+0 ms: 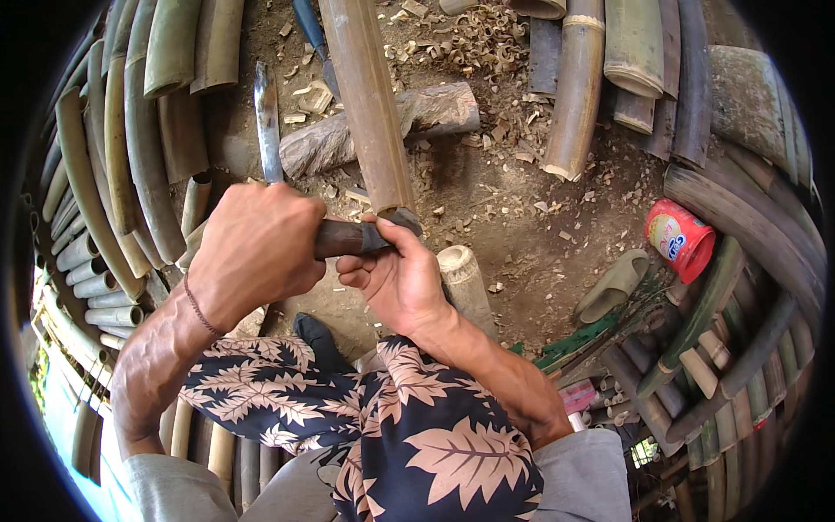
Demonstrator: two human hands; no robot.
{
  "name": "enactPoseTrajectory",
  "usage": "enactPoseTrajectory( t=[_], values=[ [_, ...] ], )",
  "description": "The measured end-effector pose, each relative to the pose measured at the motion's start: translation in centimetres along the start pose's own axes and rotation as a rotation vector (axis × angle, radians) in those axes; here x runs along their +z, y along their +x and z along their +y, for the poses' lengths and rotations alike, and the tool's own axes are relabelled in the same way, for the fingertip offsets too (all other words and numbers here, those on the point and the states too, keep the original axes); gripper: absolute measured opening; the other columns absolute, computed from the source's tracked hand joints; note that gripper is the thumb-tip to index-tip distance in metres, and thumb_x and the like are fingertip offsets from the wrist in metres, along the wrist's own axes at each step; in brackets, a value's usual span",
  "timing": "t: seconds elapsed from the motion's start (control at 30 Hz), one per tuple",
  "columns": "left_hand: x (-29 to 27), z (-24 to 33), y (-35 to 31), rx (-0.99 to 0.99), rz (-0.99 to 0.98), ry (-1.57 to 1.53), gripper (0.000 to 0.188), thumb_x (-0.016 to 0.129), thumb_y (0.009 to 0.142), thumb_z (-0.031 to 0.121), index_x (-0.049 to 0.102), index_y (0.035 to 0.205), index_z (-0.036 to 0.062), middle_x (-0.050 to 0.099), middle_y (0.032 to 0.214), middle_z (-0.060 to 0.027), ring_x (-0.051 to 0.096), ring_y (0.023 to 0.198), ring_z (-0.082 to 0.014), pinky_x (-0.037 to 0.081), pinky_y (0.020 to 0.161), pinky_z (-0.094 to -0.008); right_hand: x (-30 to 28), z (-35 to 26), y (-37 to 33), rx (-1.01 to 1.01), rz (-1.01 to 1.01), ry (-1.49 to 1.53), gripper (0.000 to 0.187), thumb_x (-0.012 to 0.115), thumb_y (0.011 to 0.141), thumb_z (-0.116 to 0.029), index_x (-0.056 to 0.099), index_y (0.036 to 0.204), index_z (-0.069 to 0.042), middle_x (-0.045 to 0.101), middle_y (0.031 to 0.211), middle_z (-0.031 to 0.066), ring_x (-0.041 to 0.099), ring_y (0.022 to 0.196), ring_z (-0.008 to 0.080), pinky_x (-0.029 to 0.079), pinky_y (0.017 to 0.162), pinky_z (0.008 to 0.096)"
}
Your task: The person carves and fits bamboo pieces together, using a large knife to whittle down the ends and cut holes into a main stalk to create joints.
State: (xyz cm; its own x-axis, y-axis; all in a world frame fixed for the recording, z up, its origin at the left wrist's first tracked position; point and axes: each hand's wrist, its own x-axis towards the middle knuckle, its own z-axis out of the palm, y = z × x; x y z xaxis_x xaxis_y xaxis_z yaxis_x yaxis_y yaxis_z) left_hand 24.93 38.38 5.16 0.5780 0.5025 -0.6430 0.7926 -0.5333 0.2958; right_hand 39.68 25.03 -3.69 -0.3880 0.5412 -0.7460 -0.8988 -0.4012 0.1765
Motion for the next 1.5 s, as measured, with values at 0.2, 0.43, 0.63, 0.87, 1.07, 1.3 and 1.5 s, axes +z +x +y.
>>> enactPoseTrajectory(
  t=[0.2,0.43,0.63,0.87,1.07,1.3,1.5],
  values=[
    [-2.5,2.5,2.3,0.290,0.077,0.183,0.014,0.070,0.079,0.013,0.071,0.066,0.0088,0.068,0.065,-0.0089,0.069,0.062,-0.0224,0.052,0.054,-0.0350,-1.5,0.3,-0.7,0.111,-0.002,0.241,0.040,0.045,0.102,-0.043,0.065,0.114,-0.010,0.071,0.088,0.0064,0.069,0.076,0.0213,0.058,0.068,0.0340],
    [2.9,-5.3,-0.5,0.138,-0.177,-0.101,0.020,0.073,0.065,0.019,0.067,0.079,0.0079,0.067,0.069,-0.0124,0.069,0.068,-0.0319,0.053,0.065,-0.0451,-2.5,1.6,-0.3,0.302,-0.030,-0.109,0.036,0.053,0.104,-0.028,0.054,0.136,-0.013,0.067,0.116,0.0077,0.069,0.074,0.0218,0.058,0.065,0.0363],
    [14.1,-4.3,-4.4,-0.111,-0.071,-0.643,0.033,0.069,0.067,0.021,0.070,0.098,0.0118,0.071,0.081,-0.0147,0.070,0.076,-0.0343,0.056,0.076,-0.0445,-2.4,1.3,-0.2,0.236,0.272,-0.557,0.034,0.063,0.097,-0.020,0.060,0.124,0.001,0.067,0.092,0.0093,0.065,0.056,0.0175,0.056,0.053,0.0319],
    [21.4,6.8,-5.1,-0.435,0.121,-1.070,0.030,0.070,0.074,0.018,0.067,0.102,0.0057,0.068,0.075,-0.0188,0.070,0.068,-0.0303,0.054,0.067,-0.0407,-3.0,0.8,-1.5,-0.071,0.395,-1.195,0.029,0.061,0.098,-0.023,0.066,0.098,0.005,0.071,0.079,0.0101,0.060,0.049,0.0143,0.047,0.044,0.0287],
    [22.2,13.5,-3.5,-0.509,0.221,-1.200,0.037,0.073,0.079,0.018,0.057,0.108,-0.0003,0.068,0.082,-0.0210,0.070,0.071,-0.0364,0.054,0.066,-0.0439,-4.5,0.3,-1.5,-0.236,0.525,-1.567,0.037,0.055,0.100,-0.033,0.069,0.095,0.001,0.071,0.069,0.0099,0.067,0.064,0.0187,0.053,0.064,0.0376],
    [13.7,1.7,-7.1,-0.059,0.091,-0.148,0.018,0.061,0.083,0.009,0.058,0.101,0.0077,0.062,0.081,-0.0079,0.066,0.073,-0.0240,0.052,0.068,-0.0376,-6.3,2.2,-1.0,0.138,0.064,-0.511,0.028,0.052,0.105,-0.029,0.060,0.120,-0.007,0.071,0.103,0.0086,0.064,0.068,0.0160,0.052,0.065,0.0304],
    [9.3,-3.6,-4.1,0.134,-0.168,-0.238,0.030,0.070,0.074,0.012,0.057,0.101,0.0087,0.065,0.082,-0.0121,0.069,0.079,-0.0331,0.054,0.070,-0.0436,-4.6,1.6,-0.2,0.248,0.078,-0.376,0.031,0.057,0.103,-0.025,0.060,0.126,-0.005,0.069,0.097,0.0060,0.061,0.055,0.0146,0.053,0.056,0.0304]
  ],
)
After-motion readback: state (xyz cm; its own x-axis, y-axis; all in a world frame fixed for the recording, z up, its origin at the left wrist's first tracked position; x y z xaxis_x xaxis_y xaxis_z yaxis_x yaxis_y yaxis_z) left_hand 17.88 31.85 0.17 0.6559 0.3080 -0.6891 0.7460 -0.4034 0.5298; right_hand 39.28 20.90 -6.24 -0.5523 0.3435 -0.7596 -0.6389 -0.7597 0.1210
